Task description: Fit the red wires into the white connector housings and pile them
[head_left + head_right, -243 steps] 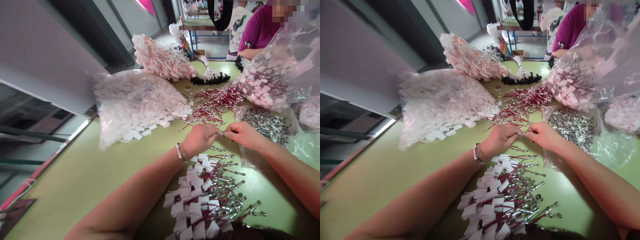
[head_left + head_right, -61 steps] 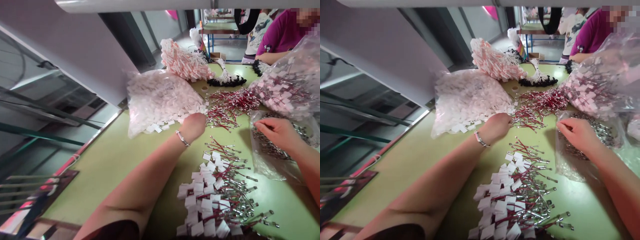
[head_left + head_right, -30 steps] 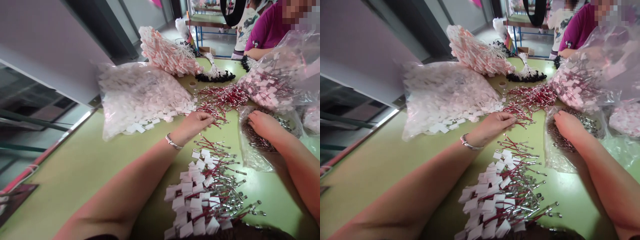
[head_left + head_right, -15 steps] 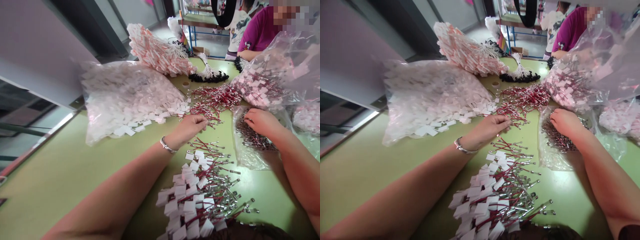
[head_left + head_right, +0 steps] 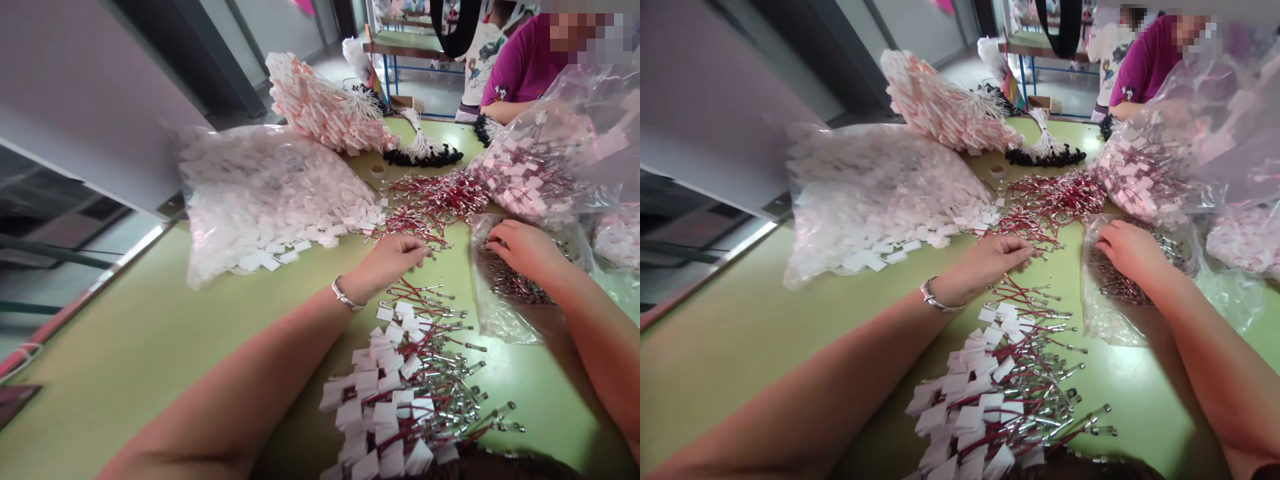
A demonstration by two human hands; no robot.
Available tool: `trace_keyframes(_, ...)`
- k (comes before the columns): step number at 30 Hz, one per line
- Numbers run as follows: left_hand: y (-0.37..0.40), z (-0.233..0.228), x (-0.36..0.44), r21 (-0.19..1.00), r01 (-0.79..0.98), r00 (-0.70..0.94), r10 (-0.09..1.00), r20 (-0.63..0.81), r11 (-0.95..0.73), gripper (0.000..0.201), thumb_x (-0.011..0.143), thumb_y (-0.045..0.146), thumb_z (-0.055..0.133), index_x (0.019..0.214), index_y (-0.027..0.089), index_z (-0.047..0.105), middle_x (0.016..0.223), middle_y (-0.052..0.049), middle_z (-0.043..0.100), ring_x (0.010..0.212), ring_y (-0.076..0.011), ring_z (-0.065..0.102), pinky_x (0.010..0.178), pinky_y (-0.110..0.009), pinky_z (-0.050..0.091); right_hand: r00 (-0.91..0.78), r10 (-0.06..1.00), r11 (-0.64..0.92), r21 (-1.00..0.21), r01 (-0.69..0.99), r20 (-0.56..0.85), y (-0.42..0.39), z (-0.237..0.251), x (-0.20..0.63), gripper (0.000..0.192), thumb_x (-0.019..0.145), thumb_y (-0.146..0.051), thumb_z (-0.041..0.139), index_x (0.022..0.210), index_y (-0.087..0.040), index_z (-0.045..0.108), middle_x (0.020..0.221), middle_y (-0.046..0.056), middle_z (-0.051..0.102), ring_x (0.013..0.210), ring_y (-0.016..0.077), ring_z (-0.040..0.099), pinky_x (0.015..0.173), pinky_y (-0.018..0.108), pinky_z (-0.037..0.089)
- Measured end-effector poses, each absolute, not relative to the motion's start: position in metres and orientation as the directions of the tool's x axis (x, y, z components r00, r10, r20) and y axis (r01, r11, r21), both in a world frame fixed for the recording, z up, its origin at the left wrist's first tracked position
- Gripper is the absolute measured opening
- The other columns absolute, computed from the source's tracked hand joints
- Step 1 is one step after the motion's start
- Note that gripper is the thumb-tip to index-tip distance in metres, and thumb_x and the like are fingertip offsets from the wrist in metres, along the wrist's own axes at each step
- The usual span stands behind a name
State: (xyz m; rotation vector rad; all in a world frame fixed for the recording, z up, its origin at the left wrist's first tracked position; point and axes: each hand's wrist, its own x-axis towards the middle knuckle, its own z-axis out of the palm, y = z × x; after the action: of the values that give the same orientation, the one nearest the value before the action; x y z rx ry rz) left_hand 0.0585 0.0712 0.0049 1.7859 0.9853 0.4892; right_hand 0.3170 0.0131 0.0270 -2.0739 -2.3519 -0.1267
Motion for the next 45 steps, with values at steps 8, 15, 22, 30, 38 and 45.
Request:
trace_keyframes(8,0.055,0.016,0.064,0.909,0.332,0.680,0.732,-0.046,-0.252,0.022,0.086,0.027,0.048,0.072,0.016,0.060,0.061,0.002,0.056,0.054,-0.0075,0.046,0.052,-0.021,0.036,-0.188,0.957,0.269,-0.446,0.854,0.219,-0.007,0.022,0.254,0.020,0.090,-0.026,0.047,0.093,-0.020,0.066,0.072,0.003,0.068,0.061,0.0151,0.058,0.059,0.027,0.040)
trace_keyframes(15,0.057,0.005,0.063,0.811,0.369,0.697,0.712,0.081,-0.453,0.024,0.088,0.028,0.047,0.073,0.016,0.063,0.060,0.002,0.057,0.054,-0.0082,0.046,0.053,-0.021,0.037,-0.192,0.946,0.313,-0.588,0.746,0.261,-0.006,0.010,0.250,0.018,0.085,-0.023,0.050,0.082,-0.020,0.068,0.072,0.002,0.067,0.065,0.0138,0.057,0.062,0.027,0.041)
trace_keyframes(22,0.051,-0.002,0.056,0.198,0.307,0.905,0.350,0.242,-0.931,0.029,0.092,0.016,0.038,0.083,0.016,0.065,0.072,-0.004,0.064,0.064,-0.0137,0.054,0.059,-0.027,0.038,-0.125,0.979,-0.036,-0.741,0.670,-0.161,-0.016,0.021,0.243,0.018,0.078,-0.023,0.056,0.061,-0.018,0.060,0.055,-0.002,0.055,0.051,0.0104,0.045,0.050,0.025,0.034)
trace_keyframes(30,0.065,0.003,0.059,0.404,0.268,0.897,0.379,0.227,-0.875,0.026,0.094,0.028,0.044,0.085,0.018,0.066,0.079,-0.003,0.065,0.075,-0.0140,0.057,0.070,-0.026,0.044,-0.131,0.976,-0.012,-0.639,0.769,-0.175,-0.013,0.019,0.244,0.019,0.081,-0.022,0.055,0.065,-0.018,0.064,0.057,0.001,0.061,0.053,0.0112,0.048,0.054,0.026,0.036)
trace_keyframes(38,0.093,-0.022,0.066,0.353,0.591,0.720,0.672,0.175,-0.725,0.015,0.087,0.014,0.050,0.088,0.015,0.064,0.090,-0.007,0.059,0.090,-0.0200,0.054,0.080,-0.033,0.045,-0.139,0.990,0.132,-0.269,0.954,-0.007,0.001,0.039,0.277,0.037,0.092,-0.037,0.042,0.074,-0.020,0.070,0.070,0.006,0.067,0.062,0.0164,0.055,0.057,0.030,0.035)
trace_keyframes(45,0.100,-0.022,0.073,0.299,0.572,0.734,0.639,0.228,-0.764,0.013,0.089,0.016,0.047,0.081,0.015,0.058,0.090,-0.008,0.057,0.090,-0.0216,0.052,0.083,-0.036,0.044,-0.115,0.992,0.117,0.043,0.992,-0.042,0.015,0.025,0.328,0.023,0.086,-0.031,0.051,0.091,-0.022,0.072,0.094,0.007,0.067,0.076,0.0199,0.061,0.059,0.030,0.038)
